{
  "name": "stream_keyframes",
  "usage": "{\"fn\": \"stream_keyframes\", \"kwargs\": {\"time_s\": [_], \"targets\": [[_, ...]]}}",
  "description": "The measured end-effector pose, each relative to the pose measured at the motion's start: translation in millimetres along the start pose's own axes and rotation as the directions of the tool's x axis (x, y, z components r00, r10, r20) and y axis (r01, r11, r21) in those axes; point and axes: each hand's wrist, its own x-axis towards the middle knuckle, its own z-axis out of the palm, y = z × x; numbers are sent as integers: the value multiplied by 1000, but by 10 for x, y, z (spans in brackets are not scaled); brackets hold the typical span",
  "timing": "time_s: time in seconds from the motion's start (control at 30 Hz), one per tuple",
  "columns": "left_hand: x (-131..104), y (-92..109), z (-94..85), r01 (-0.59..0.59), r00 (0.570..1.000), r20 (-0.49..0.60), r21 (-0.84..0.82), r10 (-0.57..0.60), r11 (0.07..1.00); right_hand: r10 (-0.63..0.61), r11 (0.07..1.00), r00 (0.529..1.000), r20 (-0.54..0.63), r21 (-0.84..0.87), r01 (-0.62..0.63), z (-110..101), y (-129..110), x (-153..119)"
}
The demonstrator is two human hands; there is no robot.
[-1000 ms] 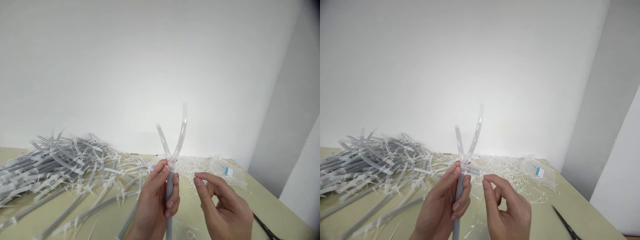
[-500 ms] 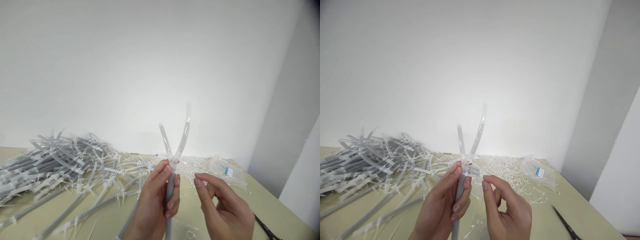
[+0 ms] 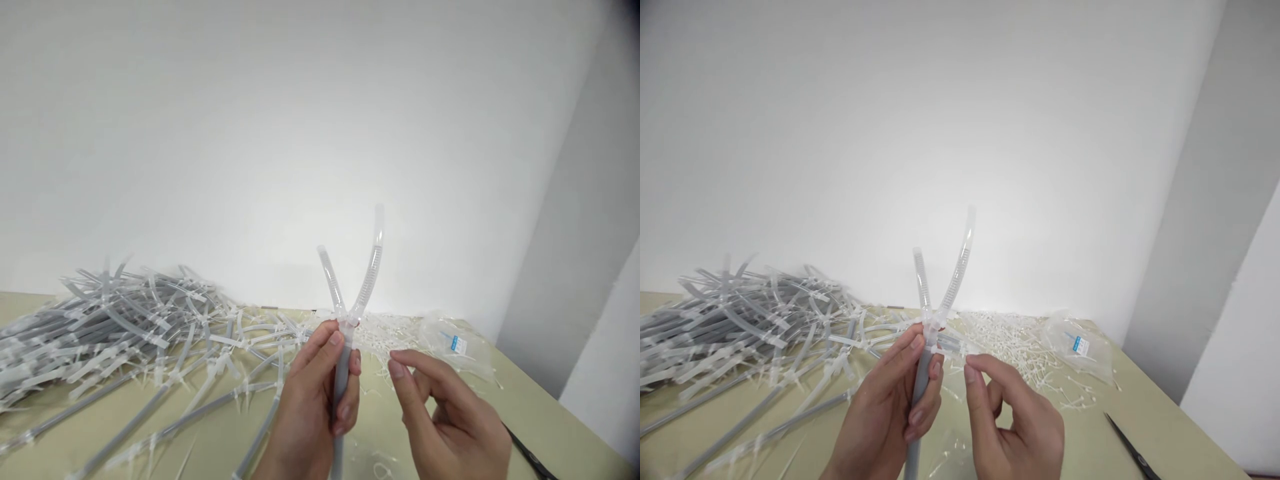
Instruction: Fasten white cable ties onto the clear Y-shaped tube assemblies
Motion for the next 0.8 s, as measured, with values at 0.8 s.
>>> {"fn": "stream_keyframes", "kwargs": {"time_s": [0.8], "targets": [[7, -15, 8, -5, 1000, -17, 4, 5, 1000, 74, 995, 993, -91, 79, -67, 122, -158, -96]]}}
